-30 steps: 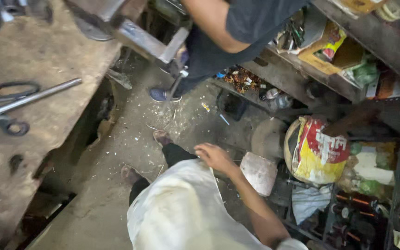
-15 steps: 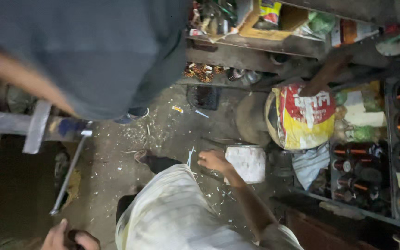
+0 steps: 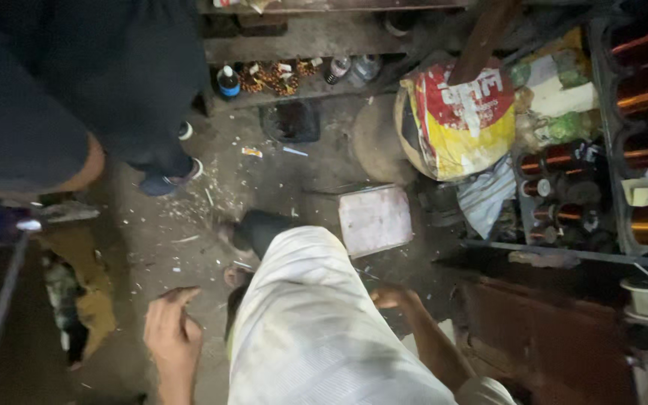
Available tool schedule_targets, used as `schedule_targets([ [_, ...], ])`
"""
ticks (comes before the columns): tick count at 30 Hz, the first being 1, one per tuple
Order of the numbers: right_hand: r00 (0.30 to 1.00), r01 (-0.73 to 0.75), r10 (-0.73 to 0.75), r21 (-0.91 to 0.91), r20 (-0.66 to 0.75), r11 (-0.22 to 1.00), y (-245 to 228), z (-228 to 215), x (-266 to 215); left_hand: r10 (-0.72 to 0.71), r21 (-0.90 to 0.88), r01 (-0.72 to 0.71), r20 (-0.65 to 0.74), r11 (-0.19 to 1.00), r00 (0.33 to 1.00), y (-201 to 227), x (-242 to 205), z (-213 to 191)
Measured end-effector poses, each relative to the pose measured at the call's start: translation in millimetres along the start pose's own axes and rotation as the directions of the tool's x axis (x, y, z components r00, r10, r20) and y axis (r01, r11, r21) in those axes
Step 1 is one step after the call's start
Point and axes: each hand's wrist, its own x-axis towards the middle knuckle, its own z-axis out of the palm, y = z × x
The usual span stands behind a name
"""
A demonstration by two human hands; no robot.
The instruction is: The person uses a metal file to smooth the edges of a metal saw blade while holding a cylindrical metal piece. The person then uses a small brush to clean the exterior of a blue motor casing.
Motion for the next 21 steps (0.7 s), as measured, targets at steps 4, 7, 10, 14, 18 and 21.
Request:
schedule_targets([
  [4, 0.939, 0.068, -0.096, -0.095, -0.330, 0.993, 37, -62, 65, -0.088, -0.080, 0.086, -0.022, 0.993, 0.996, 23, -24, 49],
  [7, 0.556, 0.423, -0.362, -0.120, -0.748, 0.898, 38, -174, 141, -0.090, 0.057, 0.092, -0.041, 0.994, 0.995, 32, -22, 73],
  [10, 0.272, 0.513, -0.436, -0.254, -0.858, 0.820, 11, -314, 208, -0.140, 0.196, 0.155, -0.088, 0.968, 0.986, 32, 10, 101],
  [14, -0.122, 0.325, -0.772, -0.760, -0.623, 0.562, -40, -487, 261, -0.166, 0.290, 0.199, -0.135, 0.936, 0.977, 33, 83, 154],
  [18, 0.023, 0.162, -0.878, -0.865, -0.477, 0.474, -50, -610, 302, -0.244, 0.244, 0.281, -0.171, 0.928, 0.955, 65, 121, 215],
  [21, 0.151, 0.123, -0.862, -0.856, -0.485, 0.503, -33, -677, 334, -0.330, 0.236, 0.366, -0.179, 0.900, 0.927, 88, 145, 255],
])
